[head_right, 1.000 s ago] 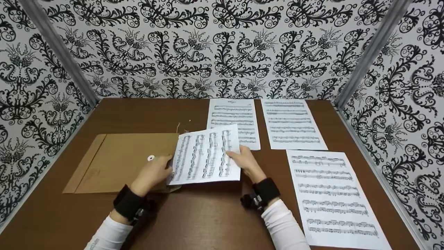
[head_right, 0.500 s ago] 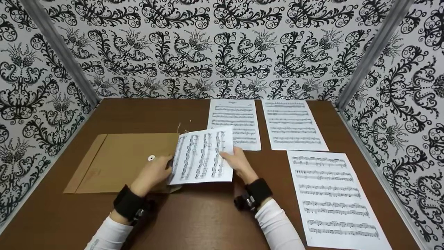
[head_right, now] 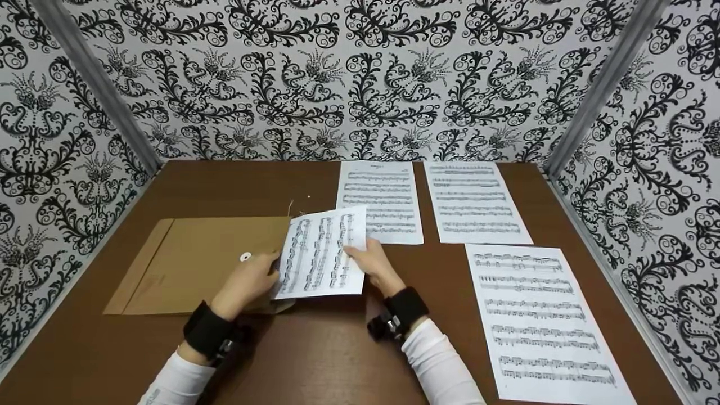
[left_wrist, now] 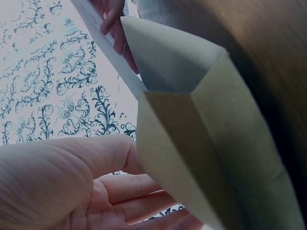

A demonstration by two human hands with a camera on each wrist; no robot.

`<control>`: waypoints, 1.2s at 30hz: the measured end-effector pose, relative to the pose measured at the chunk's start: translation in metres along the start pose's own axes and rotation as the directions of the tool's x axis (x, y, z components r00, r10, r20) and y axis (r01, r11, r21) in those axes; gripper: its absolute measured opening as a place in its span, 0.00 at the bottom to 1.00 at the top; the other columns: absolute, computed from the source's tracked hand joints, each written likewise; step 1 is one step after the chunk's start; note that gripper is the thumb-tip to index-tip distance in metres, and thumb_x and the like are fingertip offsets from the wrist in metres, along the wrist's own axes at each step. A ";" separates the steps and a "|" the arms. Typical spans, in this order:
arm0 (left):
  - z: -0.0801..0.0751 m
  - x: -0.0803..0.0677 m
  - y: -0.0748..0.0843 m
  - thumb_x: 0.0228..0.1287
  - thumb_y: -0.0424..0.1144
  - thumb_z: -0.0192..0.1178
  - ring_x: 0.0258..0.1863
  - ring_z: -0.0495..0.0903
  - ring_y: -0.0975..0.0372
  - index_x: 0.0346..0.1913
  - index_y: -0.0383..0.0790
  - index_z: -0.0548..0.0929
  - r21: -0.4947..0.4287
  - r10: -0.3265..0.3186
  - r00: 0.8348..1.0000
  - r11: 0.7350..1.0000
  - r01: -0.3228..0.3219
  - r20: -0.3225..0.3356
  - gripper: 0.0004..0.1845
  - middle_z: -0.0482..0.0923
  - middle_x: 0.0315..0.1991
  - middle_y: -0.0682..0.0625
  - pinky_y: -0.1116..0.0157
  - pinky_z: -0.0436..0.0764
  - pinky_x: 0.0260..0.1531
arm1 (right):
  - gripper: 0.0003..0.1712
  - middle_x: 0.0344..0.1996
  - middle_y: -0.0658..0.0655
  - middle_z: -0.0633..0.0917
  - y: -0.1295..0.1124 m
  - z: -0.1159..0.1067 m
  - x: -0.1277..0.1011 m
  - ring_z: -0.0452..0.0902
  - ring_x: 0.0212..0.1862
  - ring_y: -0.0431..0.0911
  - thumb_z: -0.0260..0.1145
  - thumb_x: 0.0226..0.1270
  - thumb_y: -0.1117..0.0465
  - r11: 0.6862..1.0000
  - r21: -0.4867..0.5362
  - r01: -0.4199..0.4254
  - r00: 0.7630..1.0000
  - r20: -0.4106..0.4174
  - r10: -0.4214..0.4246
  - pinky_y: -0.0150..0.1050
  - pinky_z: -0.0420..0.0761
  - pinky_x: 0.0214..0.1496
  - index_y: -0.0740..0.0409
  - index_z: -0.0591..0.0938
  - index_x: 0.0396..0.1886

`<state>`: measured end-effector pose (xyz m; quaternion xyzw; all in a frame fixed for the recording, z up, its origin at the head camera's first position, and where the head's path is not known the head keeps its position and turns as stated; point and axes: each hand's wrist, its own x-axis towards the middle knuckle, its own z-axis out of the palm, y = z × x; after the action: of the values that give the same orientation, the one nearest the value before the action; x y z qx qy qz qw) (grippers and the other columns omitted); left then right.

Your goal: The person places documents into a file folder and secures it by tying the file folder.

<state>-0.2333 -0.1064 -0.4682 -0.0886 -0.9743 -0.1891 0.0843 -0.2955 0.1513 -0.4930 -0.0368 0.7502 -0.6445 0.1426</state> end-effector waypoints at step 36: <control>-0.003 -0.001 0.001 0.57 0.27 0.63 0.34 0.86 0.40 0.38 0.28 0.84 -0.032 0.036 0.999 0.999 -0.036 -0.009 0.07 0.86 0.39 0.35 0.45 0.84 0.34 | 0.24 0.52 0.70 0.87 -0.004 0.040 0.011 0.90 0.36 0.44 0.57 0.78 0.64 1.000 0.027 -0.007 0.999 0.052 0.006 0.36 0.89 0.37 0.67 0.74 0.70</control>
<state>-0.2316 -0.1062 -0.4656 -0.1066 -0.9691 -0.2034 0.0904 -0.2965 0.1100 -0.4960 -0.0490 0.7376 -0.6530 0.1646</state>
